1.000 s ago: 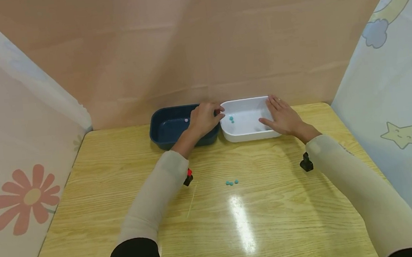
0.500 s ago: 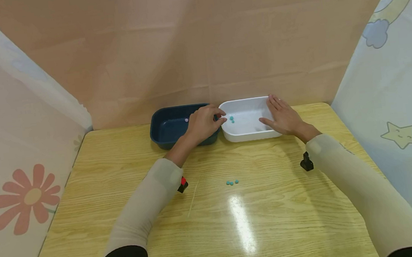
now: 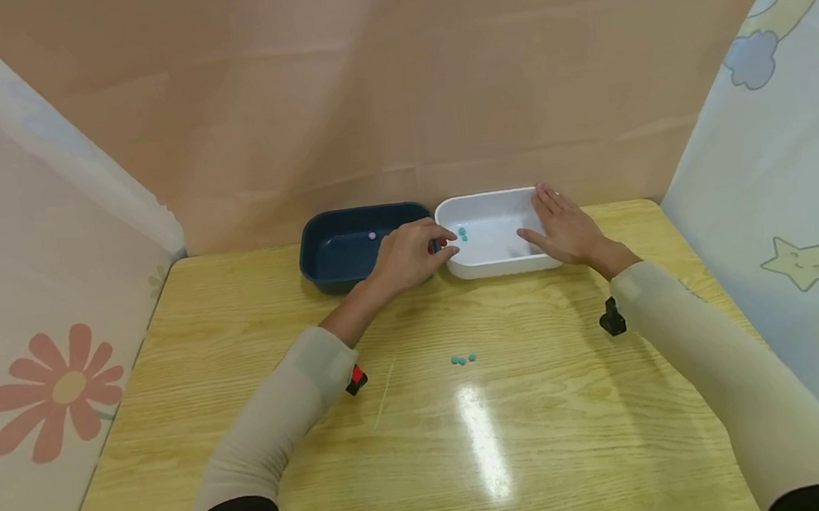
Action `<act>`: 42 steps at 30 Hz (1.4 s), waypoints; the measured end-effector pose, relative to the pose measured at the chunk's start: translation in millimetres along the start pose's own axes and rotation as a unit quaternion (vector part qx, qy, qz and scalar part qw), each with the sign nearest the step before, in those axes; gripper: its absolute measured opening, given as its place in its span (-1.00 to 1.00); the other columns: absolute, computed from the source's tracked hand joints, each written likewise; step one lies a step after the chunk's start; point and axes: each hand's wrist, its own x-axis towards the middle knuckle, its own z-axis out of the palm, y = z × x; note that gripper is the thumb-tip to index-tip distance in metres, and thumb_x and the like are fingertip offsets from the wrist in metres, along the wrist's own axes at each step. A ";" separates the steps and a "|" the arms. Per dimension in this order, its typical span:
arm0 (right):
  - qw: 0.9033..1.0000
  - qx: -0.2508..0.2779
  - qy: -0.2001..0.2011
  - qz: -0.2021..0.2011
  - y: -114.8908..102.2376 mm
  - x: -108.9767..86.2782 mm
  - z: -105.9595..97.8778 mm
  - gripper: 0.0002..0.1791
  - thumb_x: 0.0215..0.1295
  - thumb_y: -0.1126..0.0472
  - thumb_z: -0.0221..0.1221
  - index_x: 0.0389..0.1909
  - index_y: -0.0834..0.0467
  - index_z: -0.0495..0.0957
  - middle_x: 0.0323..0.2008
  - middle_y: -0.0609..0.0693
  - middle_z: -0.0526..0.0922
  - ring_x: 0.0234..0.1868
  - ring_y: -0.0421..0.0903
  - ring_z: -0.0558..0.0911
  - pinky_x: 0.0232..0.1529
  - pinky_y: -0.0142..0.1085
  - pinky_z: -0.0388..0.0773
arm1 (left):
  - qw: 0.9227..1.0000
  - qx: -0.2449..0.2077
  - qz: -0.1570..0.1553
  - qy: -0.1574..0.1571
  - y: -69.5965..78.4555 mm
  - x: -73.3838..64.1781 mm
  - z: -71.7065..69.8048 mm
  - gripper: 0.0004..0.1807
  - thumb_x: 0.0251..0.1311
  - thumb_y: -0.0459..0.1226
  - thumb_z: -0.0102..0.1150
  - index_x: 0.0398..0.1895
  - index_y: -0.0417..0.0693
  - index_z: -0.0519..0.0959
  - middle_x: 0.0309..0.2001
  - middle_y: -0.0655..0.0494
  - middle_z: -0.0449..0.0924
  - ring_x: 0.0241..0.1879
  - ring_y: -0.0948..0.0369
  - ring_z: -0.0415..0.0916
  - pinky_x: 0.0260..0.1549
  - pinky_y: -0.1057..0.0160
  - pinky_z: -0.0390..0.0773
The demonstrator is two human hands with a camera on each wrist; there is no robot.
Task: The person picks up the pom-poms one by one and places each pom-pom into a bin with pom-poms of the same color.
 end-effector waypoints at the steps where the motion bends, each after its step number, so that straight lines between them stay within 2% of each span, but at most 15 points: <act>1: 1.000 0.001 0.000 -0.001 0.4 0.0 -0.1 0.06 0.67 -0.36 -0.30 0.64 0.51 -0.26 0.67 0.37 -0.37 0.70 0.28 -0.32 0.67 0.08 -0.39 | 1.000 -0.002 0.003 0.000 0.7 -1.3 1.0 -0.73 0.43 -0.10 0.38 0.06 0.00 0.81 -0.14 0.16 0.75 -0.32 0.26 0.60 -0.51 0.33 0.48; 9: 1.000 0.004 -0.001 -0.003 0.0 -0.5 -0.7 -0.02 0.71 -0.28 -0.33 0.63 0.51 -0.27 0.67 0.39 -0.38 0.70 0.29 -0.32 0.67 0.08 -0.40 | 0.999 0.001 0.036 -0.005 6.0 -12.0 9.9 -0.75 0.42 -0.11 0.39 0.04 0.03 0.82 -0.17 0.18 0.76 -0.35 0.29 0.64 -0.54 0.39 0.46; 15: 1.000 0.002 -0.002 -0.004 -0.6 -0.6 -1.0 -0.06 0.73 -0.24 -0.35 0.63 0.51 -0.28 0.67 0.38 -0.38 0.70 0.29 -0.33 0.67 0.07 -0.42 | 0.999 -0.011 0.032 -0.019 9.3 -21.2 9.7 -0.74 0.41 -0.14 0.40 0.05 -0.03 0.82 -0.19 0.17 0.78 -0.33 0.28 0.64 -0.52 0.38 0.48; 20: 1.000 0.007 -0.001 -0.004 1.9 0.4 0.7 -0.08 0.74 -0.22 -0.40 0.64 0.50 -0.30 0.67 0.37 -0.40 0.70 0.29 -0.34 0.67 0.07 -0.43 | 0.999 -0.010 0.028 -0.045 8.4 -30.8 10.9 -0.72 0.41 -0.12 0.40 0.07 -0.01 0.82 -0.18 0.18 0.77 -0.35 0.29 0.61 -0.47 0.38 0.52; 30: 1.000 0.009 0.000 -0.001 1.7 -1.0 0.5 -0.11 0.75 -0.18 -0.38 0.63 0.50 -0.29 0.67 0.38 -0.39 0.70 0.30 -0.33 0.67 0.10 -0.40 | 0.993 -0.017 0.063 -0.098 6.7 -49.5 13.3 -0.72 0.42 -0.13 0.39 0.08 -0.01 0.81 -0.07 0.18 0.77 -0.24 0.26 0.68 -0.43 0.42 0.53; 36: 1.000 0.009 0.004 -0.001 0.0 -2.1 0.2 -0.12 0.75 -0.16 -0.36 0.64 0.50 -0.29 0.68 0.38 -0.38 0.70 0.30 -0.32 0.67 0.10 -0.40 | 0.989 -0.006 0.079 -0.123 4.2 -58.5 15.0 -0.73 0.40 -0.12 0.41 0.06 0.02 0.82 -0.10 0.24 0.76 -0.26 0.32 0.66 -0.45 0.43 0.51; 42: 1.000 0.009 0.000 -0.002 -0.1 -1.8 -0.1 -0.12 0.75 -0.17 -0.41 0.64 0.49 -0.31 0.68 0.37 -0.40 0.70 0.29 -0.35 0.67 0.09 -0.41 | 0.983 -0.012 0.098 -0.154 -0.2 -68.3 18.0 -0.74 0.34 -0.14 0.47 0.02 0.00 0.84 -0.17 0.22 0.76 -0.28 0.28 0.67 -0.42 0.43 0.52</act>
